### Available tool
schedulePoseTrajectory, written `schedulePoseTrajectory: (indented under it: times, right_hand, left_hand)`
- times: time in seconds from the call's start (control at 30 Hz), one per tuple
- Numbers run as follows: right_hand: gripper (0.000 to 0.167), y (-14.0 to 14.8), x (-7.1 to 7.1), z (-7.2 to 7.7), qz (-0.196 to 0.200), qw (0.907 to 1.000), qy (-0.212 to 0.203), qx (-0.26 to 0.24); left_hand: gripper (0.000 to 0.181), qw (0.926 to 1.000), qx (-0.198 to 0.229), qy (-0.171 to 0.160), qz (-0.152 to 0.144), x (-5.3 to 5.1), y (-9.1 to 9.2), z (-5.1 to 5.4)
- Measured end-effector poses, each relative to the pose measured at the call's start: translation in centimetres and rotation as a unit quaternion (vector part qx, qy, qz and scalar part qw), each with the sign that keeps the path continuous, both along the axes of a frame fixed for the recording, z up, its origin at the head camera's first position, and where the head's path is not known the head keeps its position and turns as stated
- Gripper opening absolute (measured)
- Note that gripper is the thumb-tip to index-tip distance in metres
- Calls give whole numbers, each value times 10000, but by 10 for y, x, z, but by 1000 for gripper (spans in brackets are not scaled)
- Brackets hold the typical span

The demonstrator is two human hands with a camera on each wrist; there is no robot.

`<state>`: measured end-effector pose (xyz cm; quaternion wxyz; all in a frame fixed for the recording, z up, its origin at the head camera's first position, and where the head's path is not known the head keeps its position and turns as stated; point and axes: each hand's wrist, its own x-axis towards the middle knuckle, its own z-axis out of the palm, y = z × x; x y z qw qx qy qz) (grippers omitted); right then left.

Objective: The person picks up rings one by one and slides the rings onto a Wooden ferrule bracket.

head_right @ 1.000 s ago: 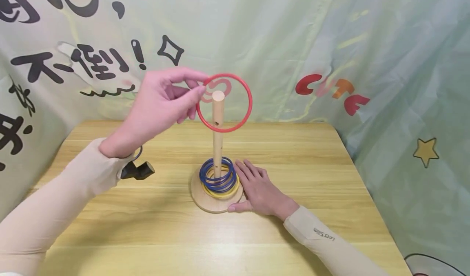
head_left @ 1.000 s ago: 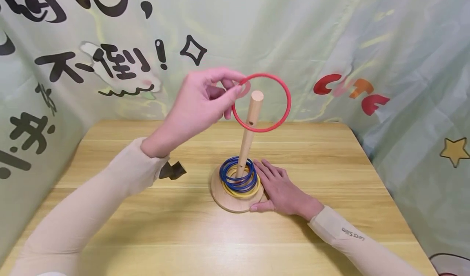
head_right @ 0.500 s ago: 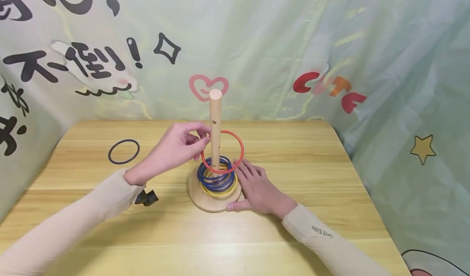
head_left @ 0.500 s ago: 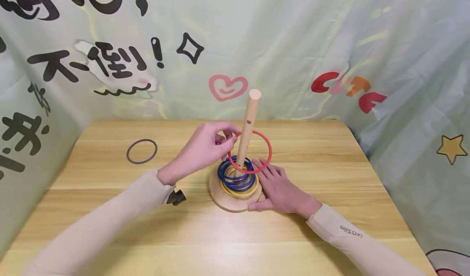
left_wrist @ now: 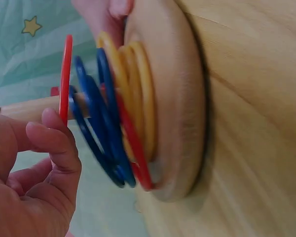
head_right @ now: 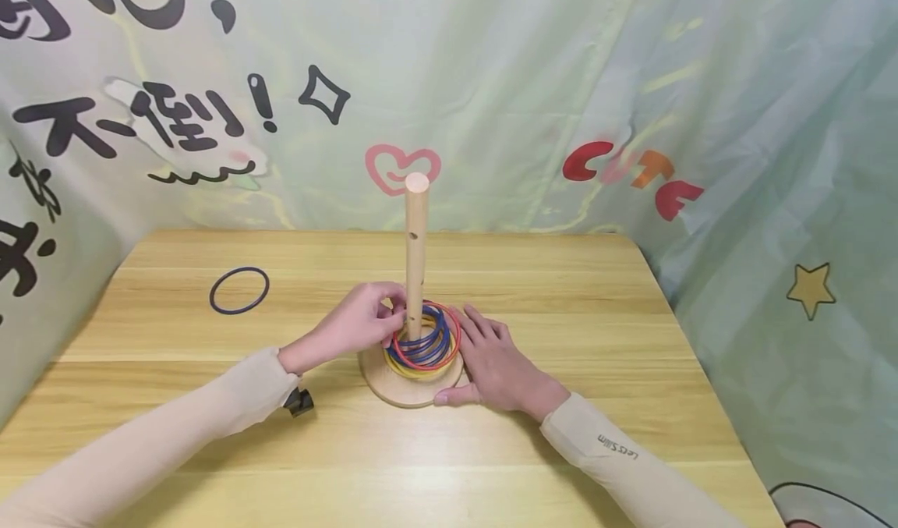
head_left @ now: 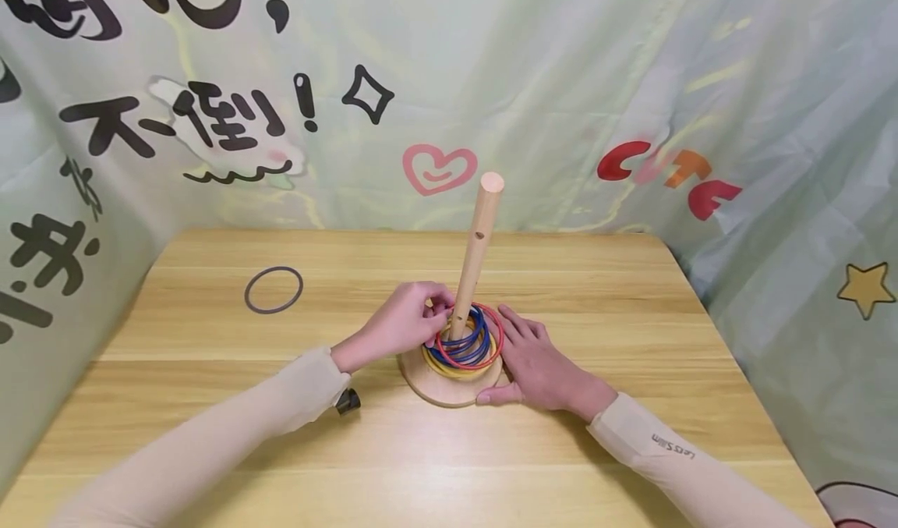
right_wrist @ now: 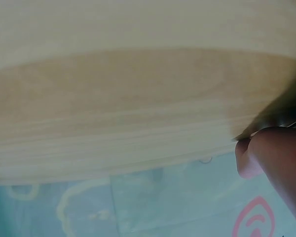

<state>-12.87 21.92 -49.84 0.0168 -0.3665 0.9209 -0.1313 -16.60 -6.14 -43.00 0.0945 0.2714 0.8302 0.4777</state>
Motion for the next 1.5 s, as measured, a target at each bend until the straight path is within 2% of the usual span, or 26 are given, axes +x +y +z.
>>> schedulePoseTrajectory:
  times: [0.07,0.23,0.37,0.47,0.63,0.83,0.97,1.2,1.33,1.5]
  right_hand:
    - [125,-1,0,0,-2,10000,-22,-16]
    - [126,-1,1,1,-44,10000,-81,-28]
    - [126,0,1,1,-67,9999,-95,-14]
    - [125,0,1,1,-67,9999,-91,-27]
    - [126,0,2,1,-82,9999,-86,-60]
    - [126,1,2,0,-88,9999,-61,-96]
    - [126,1,1,-2,-67,9999,-30,-127]
    - [125,0,0,-2,-58,9999,-44,-83]
    - [125,0,1,1,-78,9999,-105,-62]
    - [124,0,1,1,-52,9999,-47,-90]
  left_hand:
    - [18,10000,-63,40,43,-1,0,-4]
    - [18,9986,-279,403,177,-3,-2,-10]
    - [17,9964,-240,739,342,2,-7,-11]
    - [22,9948,-81,864,528,8,-15,-11]
    - [36,9930,238,718,912,14,-37,-11]
    - [39,9877,337,242,1510,17,-85,-22]
    - [40,9802,63,177,1973,21,-120,-28]
    - [43,9594,-950,657,2574,21,-173,-32]
    - [44,9491,-1433,735,2707,17,-194,-36]
    - [44,9490,-1749,435,2589,9,-215,-41]
